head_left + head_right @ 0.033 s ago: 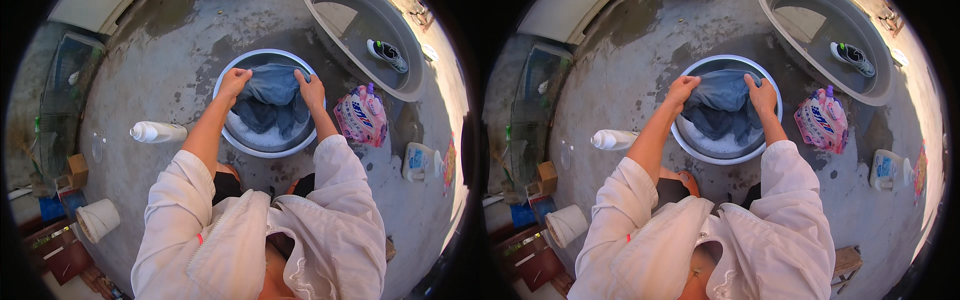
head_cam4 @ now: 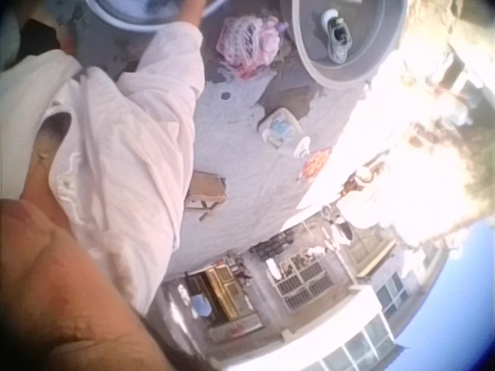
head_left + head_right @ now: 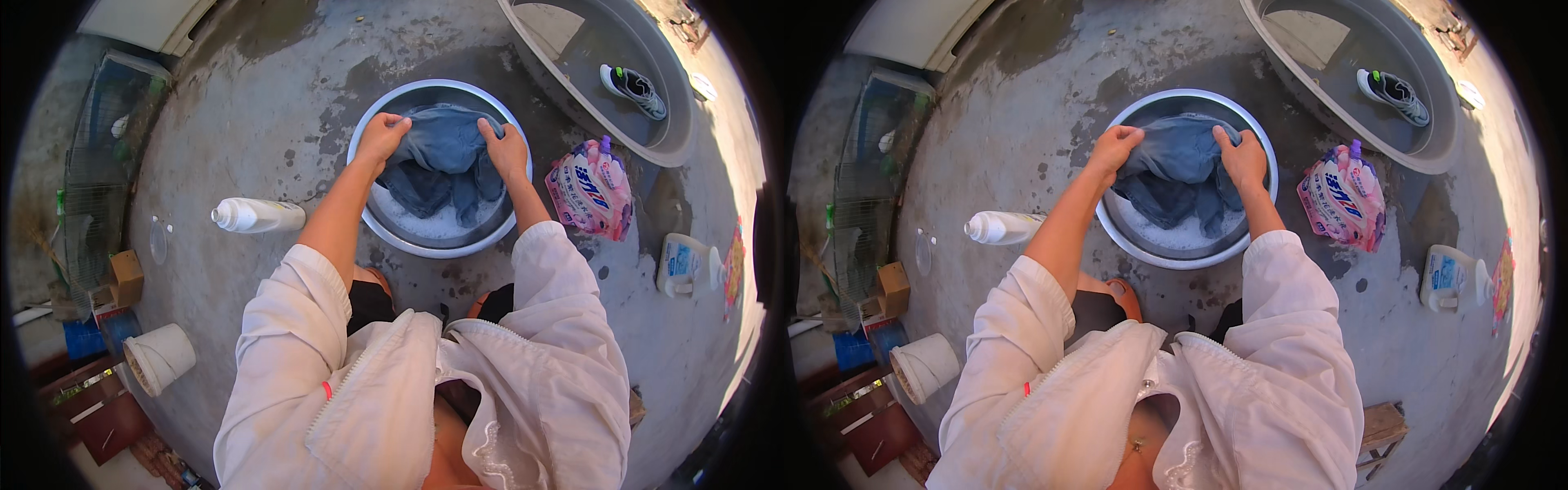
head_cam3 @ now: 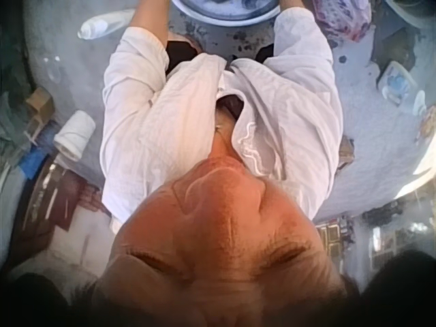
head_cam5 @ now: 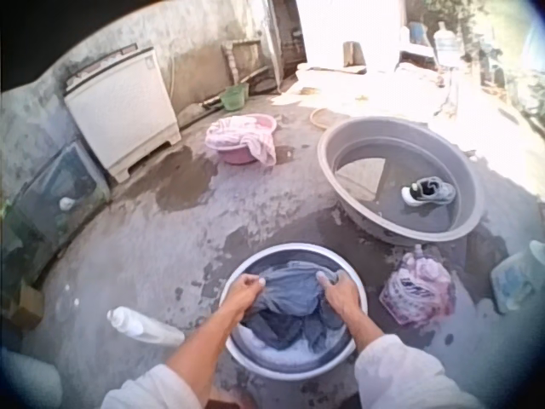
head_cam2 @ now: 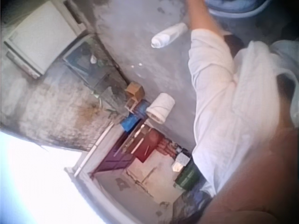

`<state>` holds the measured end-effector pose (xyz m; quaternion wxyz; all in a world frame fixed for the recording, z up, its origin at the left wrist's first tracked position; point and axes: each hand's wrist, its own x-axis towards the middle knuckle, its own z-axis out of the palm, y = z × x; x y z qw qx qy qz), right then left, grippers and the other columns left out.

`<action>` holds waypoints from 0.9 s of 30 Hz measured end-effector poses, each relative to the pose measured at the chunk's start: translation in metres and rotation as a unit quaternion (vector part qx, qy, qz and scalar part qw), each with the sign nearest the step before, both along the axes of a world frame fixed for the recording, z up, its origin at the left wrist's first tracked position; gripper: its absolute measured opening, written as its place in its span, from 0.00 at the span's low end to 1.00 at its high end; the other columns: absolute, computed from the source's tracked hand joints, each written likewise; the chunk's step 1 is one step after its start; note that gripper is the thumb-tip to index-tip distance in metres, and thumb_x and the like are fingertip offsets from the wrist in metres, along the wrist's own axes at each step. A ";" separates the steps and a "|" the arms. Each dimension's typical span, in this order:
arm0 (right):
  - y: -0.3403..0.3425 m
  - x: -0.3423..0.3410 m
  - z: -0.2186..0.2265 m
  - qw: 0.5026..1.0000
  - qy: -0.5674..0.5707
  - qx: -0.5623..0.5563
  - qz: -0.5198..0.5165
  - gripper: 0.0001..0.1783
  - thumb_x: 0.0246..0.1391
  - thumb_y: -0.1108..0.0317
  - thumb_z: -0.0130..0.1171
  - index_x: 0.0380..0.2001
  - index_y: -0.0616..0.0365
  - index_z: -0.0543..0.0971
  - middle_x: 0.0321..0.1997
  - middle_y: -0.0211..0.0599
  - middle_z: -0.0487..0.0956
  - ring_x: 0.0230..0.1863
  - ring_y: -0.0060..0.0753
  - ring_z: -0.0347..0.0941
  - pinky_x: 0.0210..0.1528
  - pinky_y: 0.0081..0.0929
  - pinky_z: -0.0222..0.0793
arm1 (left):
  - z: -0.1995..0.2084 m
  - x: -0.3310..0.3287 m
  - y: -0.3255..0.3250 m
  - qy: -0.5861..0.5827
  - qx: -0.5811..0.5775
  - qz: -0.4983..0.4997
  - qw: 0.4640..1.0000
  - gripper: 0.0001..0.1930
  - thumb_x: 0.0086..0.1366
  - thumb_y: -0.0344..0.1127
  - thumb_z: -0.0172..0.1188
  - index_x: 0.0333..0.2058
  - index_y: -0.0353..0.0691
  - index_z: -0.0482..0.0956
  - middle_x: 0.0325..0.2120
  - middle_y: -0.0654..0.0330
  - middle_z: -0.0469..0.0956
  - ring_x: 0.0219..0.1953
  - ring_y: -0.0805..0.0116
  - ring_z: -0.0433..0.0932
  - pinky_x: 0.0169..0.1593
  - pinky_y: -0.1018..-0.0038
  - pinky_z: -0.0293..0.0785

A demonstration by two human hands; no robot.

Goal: The person is hand-washing a blue garment in a basin of soapy water by scrubbing the fabric and wringing it out.

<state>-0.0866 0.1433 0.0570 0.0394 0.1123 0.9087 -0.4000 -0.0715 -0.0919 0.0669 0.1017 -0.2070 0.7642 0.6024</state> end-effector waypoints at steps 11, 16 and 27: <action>-0.002 0.029 -0.027 0.988 -0.052 0.097 0.109 0.36 0.49 0.49 0.57 0.58 0.51 0.61 0.59 0.54 0.61 0.58 0.53 0.59 0.56 0.40 0.60 | -0.009 0.007 0.023 -0.099 -0.433 -0.295 0.846 0.41 0.52 0.55 0.61 0.62 0.58 0.52 0.62 0.50 0.49 0.64 0.47 0.46 0.57 0.35 0.44; -0.017 0.039 -0.042 0.970 -0.030 0.140 0.195 0.40 0.49 0.44 0.55 0.63 0.35 0.53 0.68 0.53 0.44 0.67 0.60 0.42 0.59 0.61 0.47 | -0.019 0.013 0.019 -0.119 -0.533 -0.439 0.714 0.44 0.52 0.63 0.55 0.64 0.65 0.43 0.66 0.53 0.38 0.66 0.42 0.35 0.56 0.30 0.33; -0.041 0.023 -0.097 0.924 -0.194 0.167 0.284 0.45 0.43 0.40 0.58 0.63 0.28 0.52 0.70 0.46 0.39 0.69 0.58 0.35 0.57 0.71 0.40 | -0.100 0.015 0.005 -0.044 -0.504 -0.494 0.707 0.44 0.54 0.67 0.49 0.64 0.62 0.41 0.65 0.47 0.36 0.65 0.38 0.38 0.55 0.31 0.36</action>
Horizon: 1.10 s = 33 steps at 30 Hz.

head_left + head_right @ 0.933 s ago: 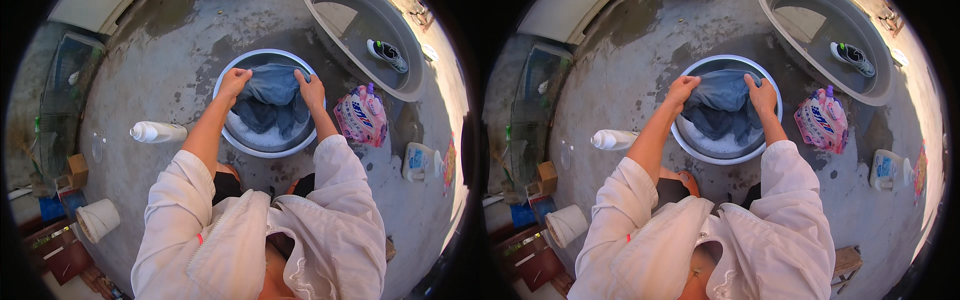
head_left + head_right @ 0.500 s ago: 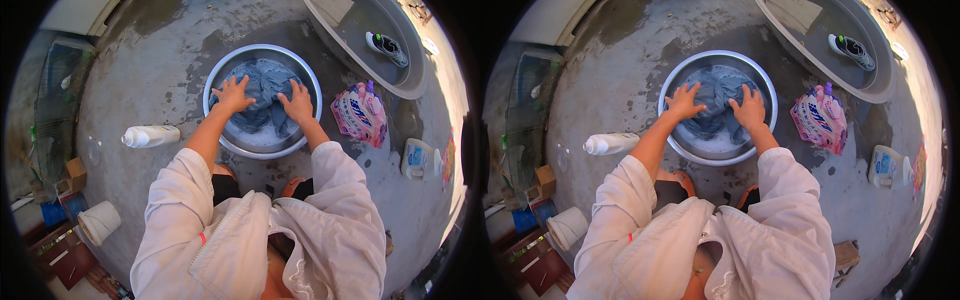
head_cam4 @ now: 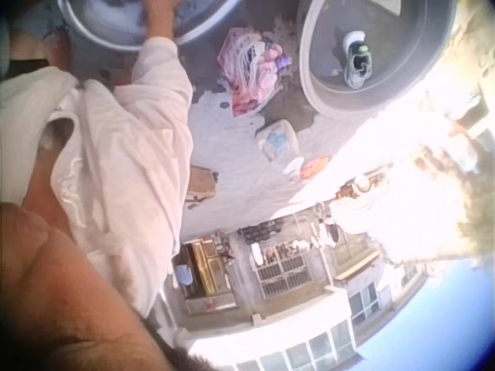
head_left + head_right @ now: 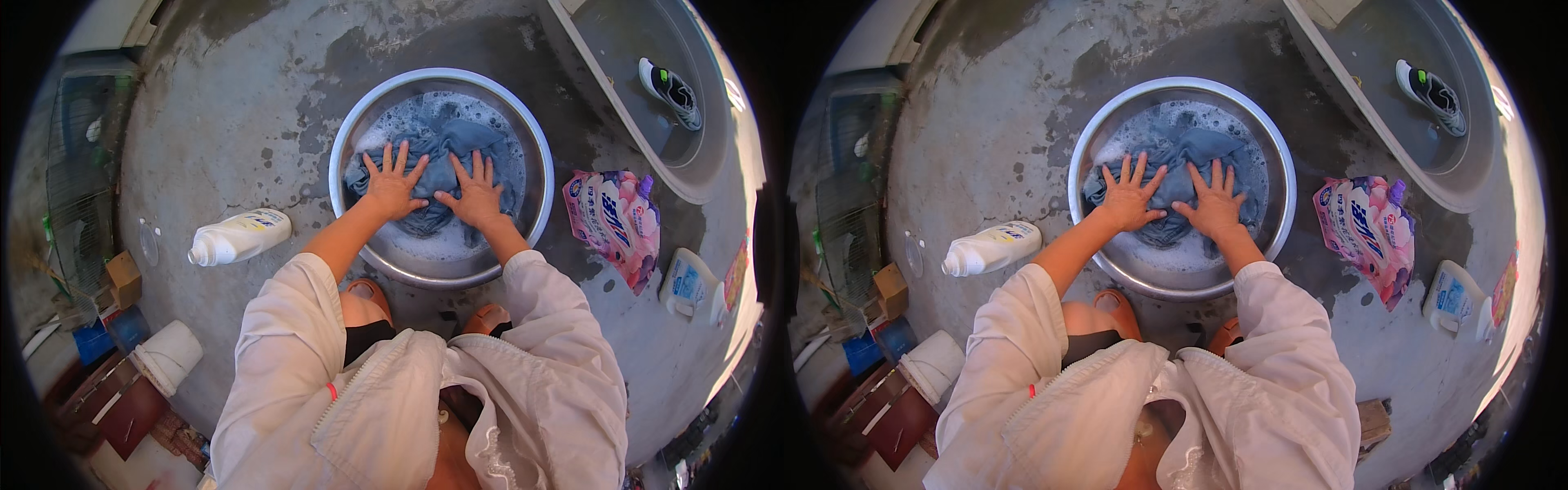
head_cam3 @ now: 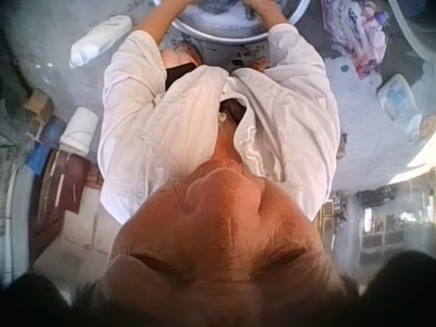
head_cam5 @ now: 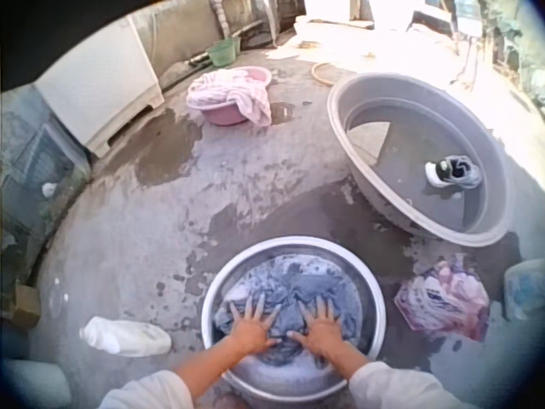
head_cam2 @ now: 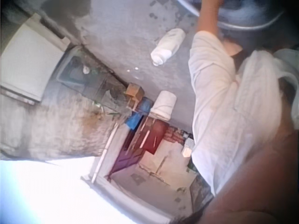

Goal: The person is hand-washing a blue garment in a basin of soapy water by scrubbing the fabric and wringing it out.

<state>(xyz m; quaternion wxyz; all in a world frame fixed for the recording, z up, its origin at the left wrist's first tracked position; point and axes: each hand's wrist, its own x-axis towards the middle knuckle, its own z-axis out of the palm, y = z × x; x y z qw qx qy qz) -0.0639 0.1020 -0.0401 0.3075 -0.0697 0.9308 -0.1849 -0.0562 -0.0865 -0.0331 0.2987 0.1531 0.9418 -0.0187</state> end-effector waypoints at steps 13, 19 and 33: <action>-0.014 -0.034 -0.007 0.994 -0.075 0.075 0.019 0.44 0.39 0.43 0.63 0.61 0.38 0.59 0.63 0.49 0.55 0.64 0.56 0.50 0.56 0.64 0.48 | -0.028 -0.016 0.002 -0.103 -0.010 -0.011 0.995 0.43 0.54 0.65 0.49 0.63 0.50 0.49 0.59 0.49 0.58 0.60 0.51 0.59 0.58 0.44 0.47; -0.012 -0.029 -0.019 0.993 -0.075 0.078 0.036 0.44 0.39 0.48 0.64 0.61 0.41 0.58 0.63 0.49 0.56 0.64 0.54 0.51 0.56 0.62 0.50 | -0.030 -0.014 0.004 -0.127 -0.015 -0.001 0.992 0.39 0.57 0.60 0.49 0.62 0.49 0.52 0.61 0.48 0.55 0.60 0.50 0.59 0.58 0.46 0.49; -0.003 -0.012 -0.012 0.999 -0.013 0.041 -0.002 0.45 0.44 0.51 0.60 0.64 0.35 0.51 0.68 0.45 0.48 0.65 0.54 0.50 0.58 0.59 0.49 | -0.017 -0.027 0.001 -0.047 0.031 0.017 0.998 0.23 0.61 0.54 0.48 0.52 0.53 0.70 0.52 0.51 0.65 0.54 0.48 0.63 0.51 0.43 0.58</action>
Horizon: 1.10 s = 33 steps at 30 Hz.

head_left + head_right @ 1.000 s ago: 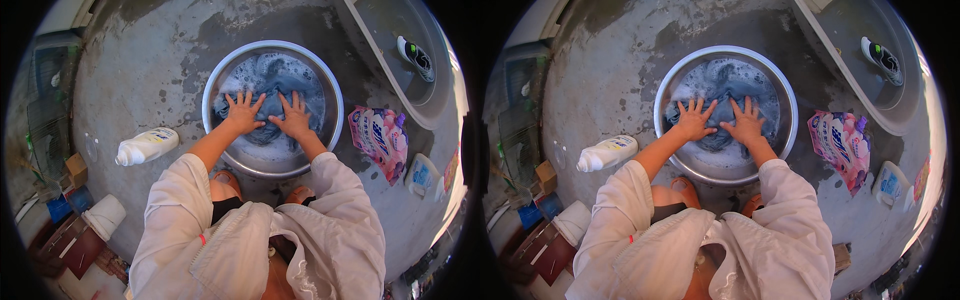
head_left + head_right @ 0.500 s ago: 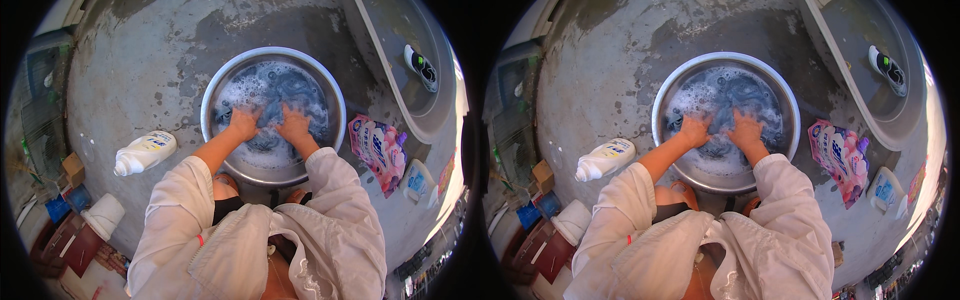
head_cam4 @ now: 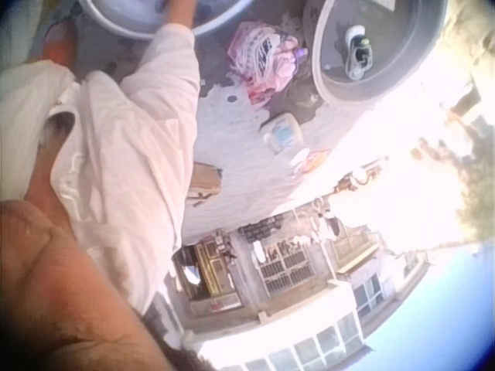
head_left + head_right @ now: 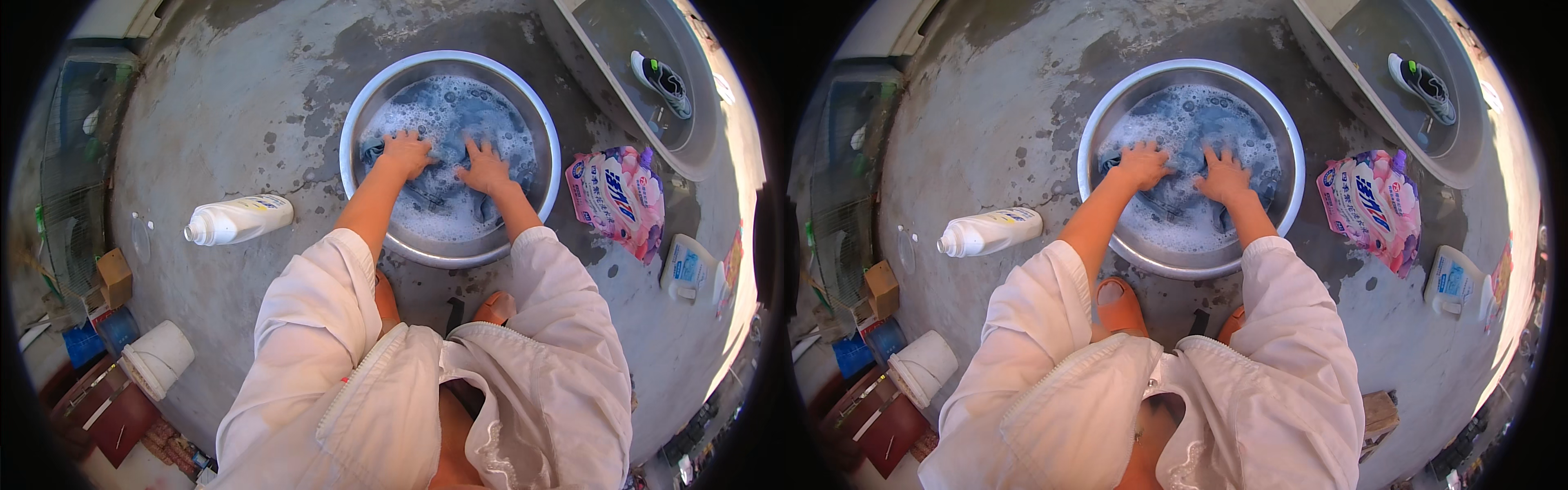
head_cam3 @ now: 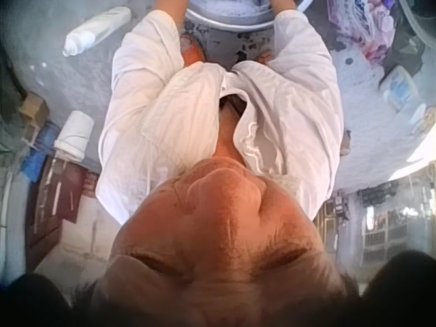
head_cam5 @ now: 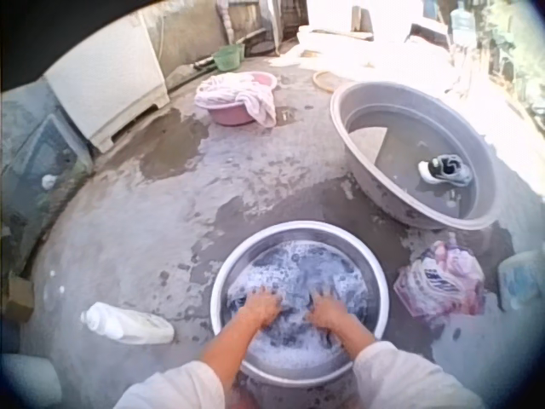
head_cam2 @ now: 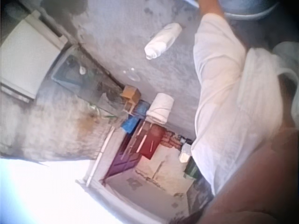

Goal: The person is hand-washing a blue garment in a basin of soapy water by scrubbing the fabric and wringing it out.

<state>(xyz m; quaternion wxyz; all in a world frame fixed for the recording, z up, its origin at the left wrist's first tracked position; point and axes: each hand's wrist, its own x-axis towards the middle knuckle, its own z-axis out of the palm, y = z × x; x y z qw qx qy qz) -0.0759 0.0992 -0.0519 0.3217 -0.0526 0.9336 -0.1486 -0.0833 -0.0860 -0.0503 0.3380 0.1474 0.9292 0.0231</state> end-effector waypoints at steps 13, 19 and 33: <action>0.017 0.081 0.026 0.996 -0.018 -0.017 -0.090 0.49 0.46 0.55 0.59 0.65 0.45 0.42 0.60 0.56 0.60 0.57 0.54 0.62 0.58 0.37 0.59 | 0.003 -0.001 -0.002 0.107 0.263 0.292 0.913 0.25 0.59 0.56 0.47 0.40 0.39 0.77 0.39 0.47 0.76 0.45 0.47 0.72 0.46 0.58 0.68; -0.004 0.099 0.009 0.974 0.058 -0.069 -0.208 0.61 0.41 0.52 0.64 0.64 0.58 0.31 0.60 0.65 0.58 0.59 0.56 0.59 0.60 0.35 0.56 | 0.010 -0.012 0.007 0.068 0.308 0.403 0.859 0.28 0.58 0.55 0.46 0.36 0.31 0.79 0.41 0.41 0.74 0.47 0.45 0.72 0.50 0.59 0.65; -0.007 0.092 0.006 0.670 0.005 -0.435 -0.601 0.17 0.55 0.55 0.51 0.42 0.53 0.74 0.41 0.32 0.75 0.38 0.31 0.71 0.36 0.31 0.68 | 0.068 -0.030 0.015 -0.041 0.610 0.566 0.553 0.17 0.57 0.39 0.52 0.38 0.29 0.75 0.39 0.50 0.75 0.41 0.59 0.74 0.47 0.68 0.68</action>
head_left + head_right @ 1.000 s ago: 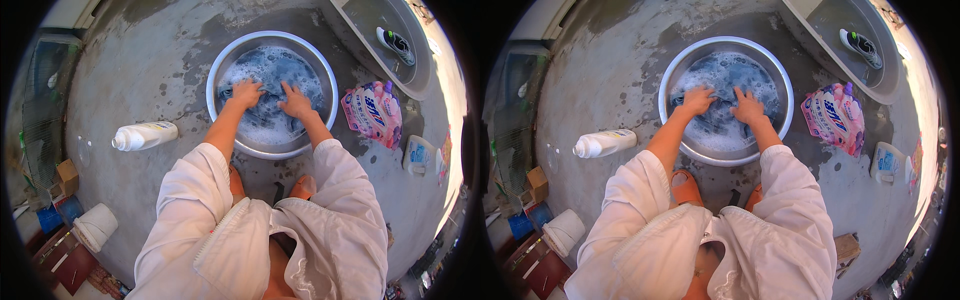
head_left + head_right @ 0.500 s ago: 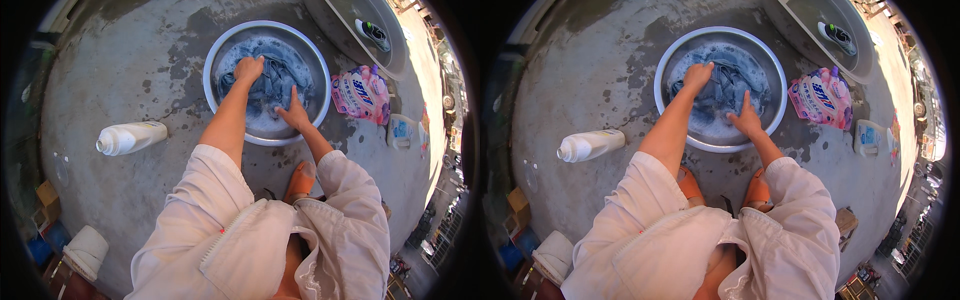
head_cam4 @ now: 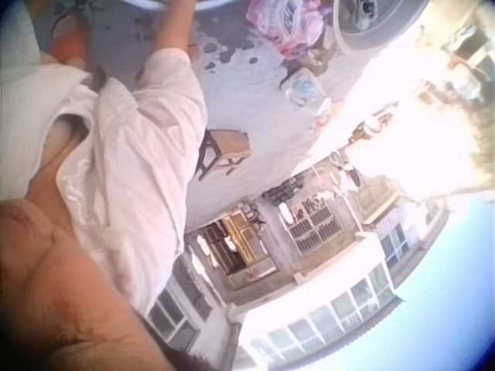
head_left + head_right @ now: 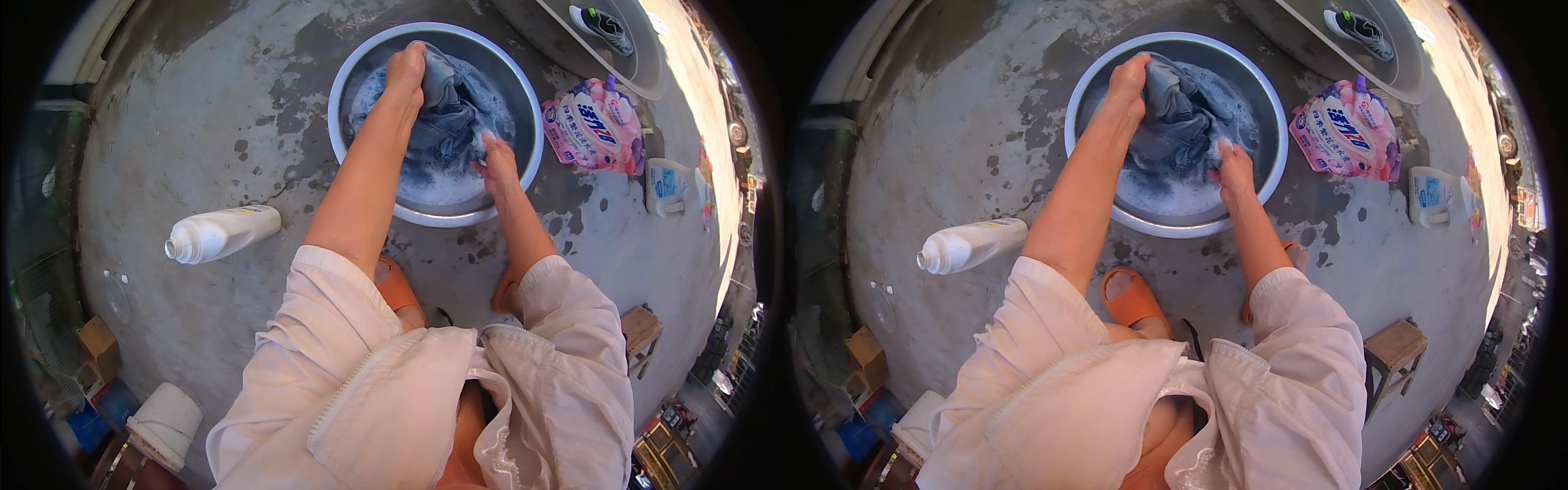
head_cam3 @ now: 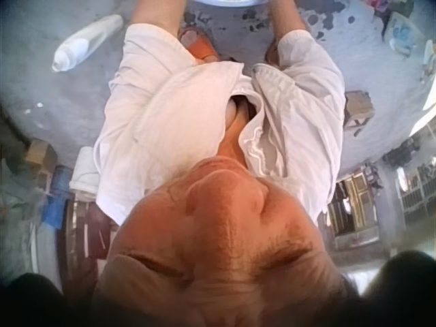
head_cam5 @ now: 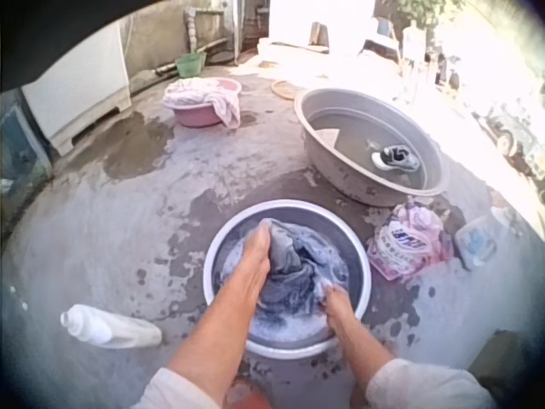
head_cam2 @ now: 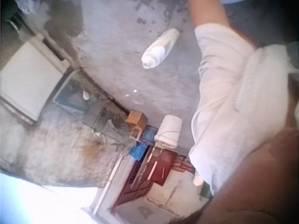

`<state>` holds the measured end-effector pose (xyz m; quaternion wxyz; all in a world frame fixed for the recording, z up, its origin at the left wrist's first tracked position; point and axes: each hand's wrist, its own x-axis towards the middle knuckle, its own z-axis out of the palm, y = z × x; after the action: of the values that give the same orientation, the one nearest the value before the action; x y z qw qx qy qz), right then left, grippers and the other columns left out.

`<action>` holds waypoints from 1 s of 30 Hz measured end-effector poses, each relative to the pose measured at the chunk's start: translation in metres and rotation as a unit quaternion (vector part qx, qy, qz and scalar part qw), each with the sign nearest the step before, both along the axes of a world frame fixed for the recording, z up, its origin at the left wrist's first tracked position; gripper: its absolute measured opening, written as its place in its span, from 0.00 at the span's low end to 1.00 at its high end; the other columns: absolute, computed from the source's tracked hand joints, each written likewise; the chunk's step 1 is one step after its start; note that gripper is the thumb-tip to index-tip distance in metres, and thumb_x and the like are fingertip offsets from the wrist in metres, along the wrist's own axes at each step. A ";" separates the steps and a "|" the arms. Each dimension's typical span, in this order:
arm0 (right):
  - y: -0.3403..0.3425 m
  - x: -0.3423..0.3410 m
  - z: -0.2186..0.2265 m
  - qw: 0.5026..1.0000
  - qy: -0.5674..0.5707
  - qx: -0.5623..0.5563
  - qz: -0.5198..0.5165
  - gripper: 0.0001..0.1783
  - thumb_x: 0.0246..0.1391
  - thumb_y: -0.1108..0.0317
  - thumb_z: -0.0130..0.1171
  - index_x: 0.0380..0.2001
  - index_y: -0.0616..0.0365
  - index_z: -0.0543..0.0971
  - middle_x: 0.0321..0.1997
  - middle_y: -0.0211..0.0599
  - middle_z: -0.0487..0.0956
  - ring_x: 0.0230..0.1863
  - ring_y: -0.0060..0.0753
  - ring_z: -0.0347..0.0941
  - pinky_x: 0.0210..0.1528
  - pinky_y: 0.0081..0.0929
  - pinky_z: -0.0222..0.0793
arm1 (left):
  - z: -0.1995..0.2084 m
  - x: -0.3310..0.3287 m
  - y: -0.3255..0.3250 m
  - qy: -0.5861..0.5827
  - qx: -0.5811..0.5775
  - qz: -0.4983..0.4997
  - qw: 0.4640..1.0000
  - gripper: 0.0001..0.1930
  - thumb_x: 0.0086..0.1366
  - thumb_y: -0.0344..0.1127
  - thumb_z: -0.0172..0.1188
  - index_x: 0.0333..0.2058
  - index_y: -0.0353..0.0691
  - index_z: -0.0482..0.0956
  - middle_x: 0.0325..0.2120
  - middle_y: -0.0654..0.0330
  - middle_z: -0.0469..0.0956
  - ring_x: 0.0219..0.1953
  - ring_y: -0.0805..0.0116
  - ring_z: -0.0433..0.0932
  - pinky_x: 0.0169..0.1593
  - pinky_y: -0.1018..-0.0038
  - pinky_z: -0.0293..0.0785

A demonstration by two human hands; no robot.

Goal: The person is hand-washing a blue garment in a basin of soapy water by scrubbing the fabric and wringing it out.

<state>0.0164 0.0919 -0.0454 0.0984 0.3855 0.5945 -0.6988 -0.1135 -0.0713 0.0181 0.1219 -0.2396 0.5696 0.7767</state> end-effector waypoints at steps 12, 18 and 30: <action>0.022 -0.077 0.238 0.881 0.438 -0.161 0.075 0.14 0.60 0.63 0.46 0.43 0.61 0.73 0.40 0.36 0.77 0.39 0.28 0.74 0.44 0.29 0.70 | 0.099 -0.019 -0.021 0.036 0.312 0.057 0.948 0.12 0.61 0.40 0.47 0.31 0.37 0.73 0.27 0.53 0.76 0.29 0.57 0.77 0.38 0.61 0.75; 0.005 -0.067 0.245 0.879 0.430 -0.205 0.028 0.14 0.54 0.66 0.53 0.39 0.65 0.75 0.36 0.37 0.78 0.36 0.26 0.75 0.40 0.22 0.72 | 0.084 -0.017 -0.051 0.103 0.265 -0.025 0.958 0.10 0.61 0.35 0.51 0.35 0.33 0.73 0.35 0.54 0.76 0.36 0.61 0.76 0.45 0.64 0.74; 0.018 -0.069 0.111 0.921 0.081 0.232 0.302 0.24 0.53 0.50 0.50 0.40 0.63 0.75 0.36 0.39 0.77 0.41 0.36 0.71 0.47 0.32 0.63 | 0.007 0.021 -0.051 -0.024 -0.567 -0.268 0.779 0.38 0.53 0.57 0.59 0.55 0.34 0.62 0.50 0.43 0.67 0.53 0.49 0.67 0.53 0.56 0.64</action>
<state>-0.0521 0.1097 0.0658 0.1640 0.1413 0.8342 -0.5072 -0.0924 -0.1223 0.0250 0.1809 -0.1222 0.9450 0.2436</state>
